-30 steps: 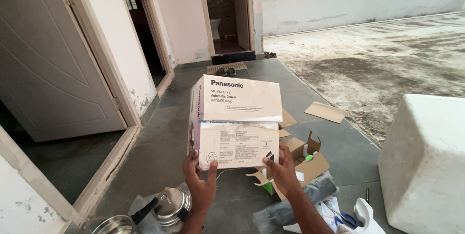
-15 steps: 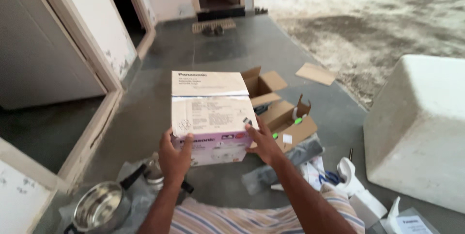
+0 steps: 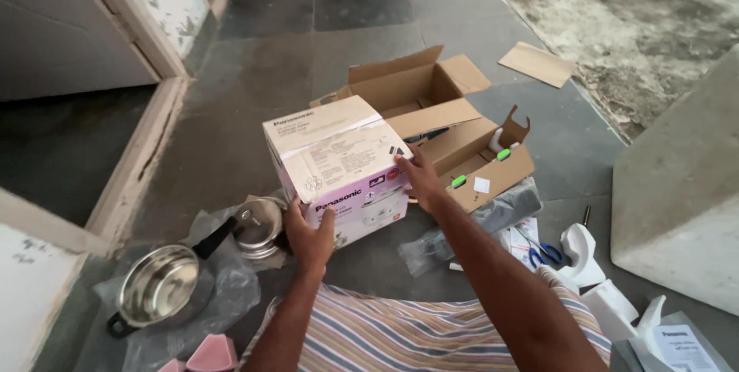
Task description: The person opens a cardboard box and removes packaging materials, including plastic wrap and foam pieces. They take out a long black object, inspect it, and place it back in the plastic wrap. They also handle a white bucket and a Panasonic product box.
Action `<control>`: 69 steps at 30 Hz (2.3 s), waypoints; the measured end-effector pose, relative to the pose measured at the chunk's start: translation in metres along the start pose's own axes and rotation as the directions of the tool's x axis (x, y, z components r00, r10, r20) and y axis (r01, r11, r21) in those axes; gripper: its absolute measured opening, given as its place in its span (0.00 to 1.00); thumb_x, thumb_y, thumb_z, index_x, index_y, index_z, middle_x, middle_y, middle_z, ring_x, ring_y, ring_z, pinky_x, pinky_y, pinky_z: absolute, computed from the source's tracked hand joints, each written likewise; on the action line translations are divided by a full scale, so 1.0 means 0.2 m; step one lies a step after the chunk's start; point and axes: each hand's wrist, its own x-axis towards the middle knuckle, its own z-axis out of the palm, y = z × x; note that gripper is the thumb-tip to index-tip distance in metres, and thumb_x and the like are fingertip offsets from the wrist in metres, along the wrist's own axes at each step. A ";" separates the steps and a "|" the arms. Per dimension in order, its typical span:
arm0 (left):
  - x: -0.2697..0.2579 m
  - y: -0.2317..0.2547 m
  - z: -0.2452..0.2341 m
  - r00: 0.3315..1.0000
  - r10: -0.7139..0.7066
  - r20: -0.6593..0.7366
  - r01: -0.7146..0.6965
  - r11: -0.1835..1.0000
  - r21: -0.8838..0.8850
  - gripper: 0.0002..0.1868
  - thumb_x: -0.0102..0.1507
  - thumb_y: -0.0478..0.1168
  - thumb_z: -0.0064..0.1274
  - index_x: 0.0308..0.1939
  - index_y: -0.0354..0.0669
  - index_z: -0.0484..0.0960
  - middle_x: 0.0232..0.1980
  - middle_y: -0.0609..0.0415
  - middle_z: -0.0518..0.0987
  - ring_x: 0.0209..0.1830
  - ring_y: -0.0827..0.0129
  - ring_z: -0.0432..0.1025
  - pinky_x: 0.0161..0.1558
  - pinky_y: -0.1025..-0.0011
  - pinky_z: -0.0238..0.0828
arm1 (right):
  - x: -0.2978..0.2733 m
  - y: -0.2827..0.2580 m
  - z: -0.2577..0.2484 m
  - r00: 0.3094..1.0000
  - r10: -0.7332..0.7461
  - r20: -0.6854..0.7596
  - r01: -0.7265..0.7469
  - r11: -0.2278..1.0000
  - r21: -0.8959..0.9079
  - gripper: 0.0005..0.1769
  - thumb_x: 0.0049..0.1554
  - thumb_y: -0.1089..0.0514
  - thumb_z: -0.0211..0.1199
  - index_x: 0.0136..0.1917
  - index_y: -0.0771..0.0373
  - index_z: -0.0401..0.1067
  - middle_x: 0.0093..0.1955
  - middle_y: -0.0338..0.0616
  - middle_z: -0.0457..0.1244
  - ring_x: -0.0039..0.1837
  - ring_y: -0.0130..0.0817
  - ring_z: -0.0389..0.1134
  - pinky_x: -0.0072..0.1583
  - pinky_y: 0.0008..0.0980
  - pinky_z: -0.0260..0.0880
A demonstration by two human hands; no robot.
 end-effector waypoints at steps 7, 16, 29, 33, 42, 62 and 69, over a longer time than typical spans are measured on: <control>0.09 -0.24 0.30 0.992 -0.108 0.069 0.111 0.993 -0.041 0.35 0.57 0.37 0.65 0.66 0.33 0.68 0.60 0.41 0.75 0.59 0.58 0.71 0.60 0.61 0.66 | 0.26 0.15 -0.12 0.970 -0.234 -0.067 0.235 0.972 0.007 0.29 0.62 0.57 0.60 0.75 0.58 0.62 0.49 0.49 0.66 0.49 0.33 0.69 0.50 0.38 0.67; 0.32 -0.54 0.59 0.985 0.024 0.170 -0.005 0.994 -0.107 0.47 0.56 0.39 0.64 0.75 0.34 0.57 0.68 0.35 0.69 0.68 0.50 0.66 0.68 0.57 0.62 | 0.48 0.35 -0.29 0.939 -0.340 -0.050 0.321 0.920 -0.226 0.45 0.63 0.56 0.62 0.83 0.59 0.40 0.68 0.61 0.58 0.68 0.47 0.60 0.66 0.45 0.63; -0.22 0.26 0.43 0.785 0.447 0.429 -0.533 0.840 0.099 0.47 0.60 0.41 0.62 0.77 0.36 0.52 0.78 0.25 0.54 0.79 0.31 0.48 0.75 0.44 0.48 | -0.68 0.06 -0.60 0.733 -0.675 -0.082 0.257 0.387 -0.886 0.54 0.57 0.49 0.70 0.84 0.53 0.38 0.84 0.75 0.30 0.82 0.76 0.38 0.75 0.58 0.51; -0.41 0.46 0.43 0.668 0.519 0.534 -0.614 0.790 0.000 0.47 0.60 0.41 0.63 0.78 0.40 0.53 0.78 0.26 0.54 0.78 0.28 0.48 0.74 0.43 0.49 | -1.01 0.02 -0.82 0.669 -0.729 -0.147 0.179 0.349 -0.920 0.50 0.59 0.48 0.70 0.83 0.57 0.44 0.84 0.72 0.30 0.82 0.74 0.38 0.75 0.57 0.53; -0.66 0.74 0.46 0.441 0.554 0.706 -0.741 0.669 -0.062 0.48 0.59 0.46 0.63 0.77 0.41 0.53 0.77 0.26 0.55 0.76 0.27 0.49 0.72 0.42 0.49 | -1.53 0.41 -1.48 0.685 -0.443 -0.578 0.183 0.873 -0.453 0.30 0.59 0.50 0.65 0.71 0.64 0.67 0.72 0.58 0.63 0.59 0.71 0.62 0.60 0.50 0.67; -0.61 0.53 0.97 0.270 0.061 0.961 -0.873 0.436 0.217 0.32 0.64 0.36 0.46 0.74 0.59 0.65 0.68 0.41 0.69 0.70 0.49 0.62 0.66 0.44 0.59 | -2.23 1.55 -1.37 0.970 -0.166 -0.176 -0.162 0.095 -0.982 0.22 0.60 0.49 0.55 0.65 0.58 0.67 0.67 0.56 0.61 0.71 0.56 0.60 0.69 0.51 0.60; -0.66 0.33 1.53 -0.019 0.073 0.997 -0.933 0.358 -0.043 0.28 0.62 0.40 0.49 0.68 0.61 0.71 0.61 0.44 0.73 0.63 0.49 0.69 0.60 0.40 0.63 | -2.15 1.52 -1.37 0.782 -0.537 -0.315 -0.206 0.254 -0.945 0.31 0.55 0.48 0.58 0.67 0.69 0.63 0.65 0.67 0.60 0.69 0.66 0.58 0.69 0.64 0.56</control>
